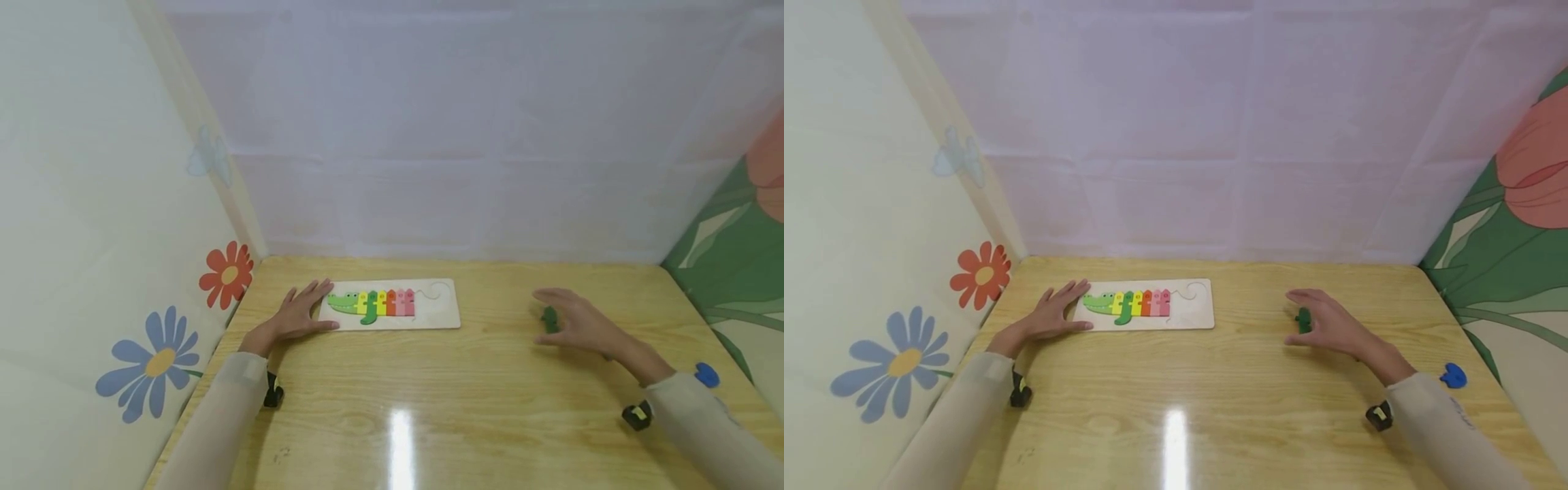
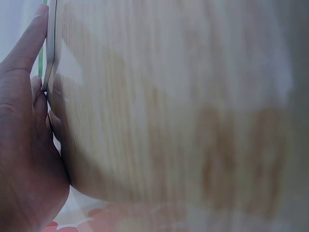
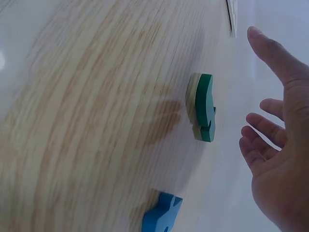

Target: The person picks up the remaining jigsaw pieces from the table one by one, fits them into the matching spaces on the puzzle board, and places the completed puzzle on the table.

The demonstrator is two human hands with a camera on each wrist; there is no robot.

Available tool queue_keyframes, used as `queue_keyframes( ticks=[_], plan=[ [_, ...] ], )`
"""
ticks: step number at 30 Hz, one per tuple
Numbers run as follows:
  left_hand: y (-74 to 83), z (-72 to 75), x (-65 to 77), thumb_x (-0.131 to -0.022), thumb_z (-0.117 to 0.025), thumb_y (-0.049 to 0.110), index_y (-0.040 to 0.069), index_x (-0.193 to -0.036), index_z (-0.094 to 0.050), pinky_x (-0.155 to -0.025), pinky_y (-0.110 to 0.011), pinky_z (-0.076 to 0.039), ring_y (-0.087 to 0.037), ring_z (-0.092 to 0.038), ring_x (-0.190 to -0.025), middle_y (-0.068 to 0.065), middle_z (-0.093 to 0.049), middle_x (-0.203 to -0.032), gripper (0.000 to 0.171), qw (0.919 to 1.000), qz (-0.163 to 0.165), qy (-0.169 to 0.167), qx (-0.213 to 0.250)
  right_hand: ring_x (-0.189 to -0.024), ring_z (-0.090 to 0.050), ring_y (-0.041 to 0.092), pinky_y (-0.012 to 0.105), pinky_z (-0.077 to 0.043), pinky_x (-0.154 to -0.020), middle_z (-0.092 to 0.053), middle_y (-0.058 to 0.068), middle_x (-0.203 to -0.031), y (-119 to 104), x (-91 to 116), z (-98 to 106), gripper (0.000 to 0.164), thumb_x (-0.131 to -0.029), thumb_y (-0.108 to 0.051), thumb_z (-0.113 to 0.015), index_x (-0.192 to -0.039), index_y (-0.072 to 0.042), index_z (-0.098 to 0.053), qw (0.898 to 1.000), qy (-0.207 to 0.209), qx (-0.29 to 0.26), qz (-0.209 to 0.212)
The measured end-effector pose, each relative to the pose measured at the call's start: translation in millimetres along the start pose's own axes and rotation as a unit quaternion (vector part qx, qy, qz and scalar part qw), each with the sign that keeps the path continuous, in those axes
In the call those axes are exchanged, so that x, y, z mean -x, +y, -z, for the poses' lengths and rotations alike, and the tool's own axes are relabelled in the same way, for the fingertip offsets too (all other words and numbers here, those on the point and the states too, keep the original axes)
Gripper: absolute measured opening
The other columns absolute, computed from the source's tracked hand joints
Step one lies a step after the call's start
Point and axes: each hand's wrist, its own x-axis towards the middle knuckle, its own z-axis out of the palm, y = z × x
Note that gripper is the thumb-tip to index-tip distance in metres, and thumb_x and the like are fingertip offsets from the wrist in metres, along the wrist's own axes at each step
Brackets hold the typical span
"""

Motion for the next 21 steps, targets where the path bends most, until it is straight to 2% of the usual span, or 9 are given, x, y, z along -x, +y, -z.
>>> queue_keyframes(
  ticks=[8, 21],
  plan=[
    [2.3, 0.7, 1.2, -0.093, -0.074, 0.059, 0.006, -0.168, -0.025, -0.125, -0.071, 0.0, -0.045, -0.012, -0.162, -0.018, -0.021, -0.175, 0.105, 1.0, -0.003, 0.003, 0.001, -0.128, -0.054, 0.057, 0.073, -0.044, -0.103, -0.06, 0.036, -0.139, 6, 6, 2, 0.091, -0.07, -0.028, -0.1, -0.14, 0.013, -0.059, 1.0, 0.001, 0.001, 0.003],
    [0.4, 0.3, 1.5, -0.093, -0.076, 0.055, 0.006, -0.168, -0.025, -0.125, -0.071, 0.0, -0.045, -0.012, -0.162, -0.018, -0.021, -0.175, 0.103, 1.0, -0.003, 0.006, 0.0, -0.125, -0.057, 0.058, 0.073, -0.047, -0.101, -0.061, 0.037, -0.136, 23, 12, 1, 0.095, -0.068, -0.032, -0.101, -0.138, 0.016, -0.058, 1.0, -0.007, 0.016, 0.016]
  ],
)
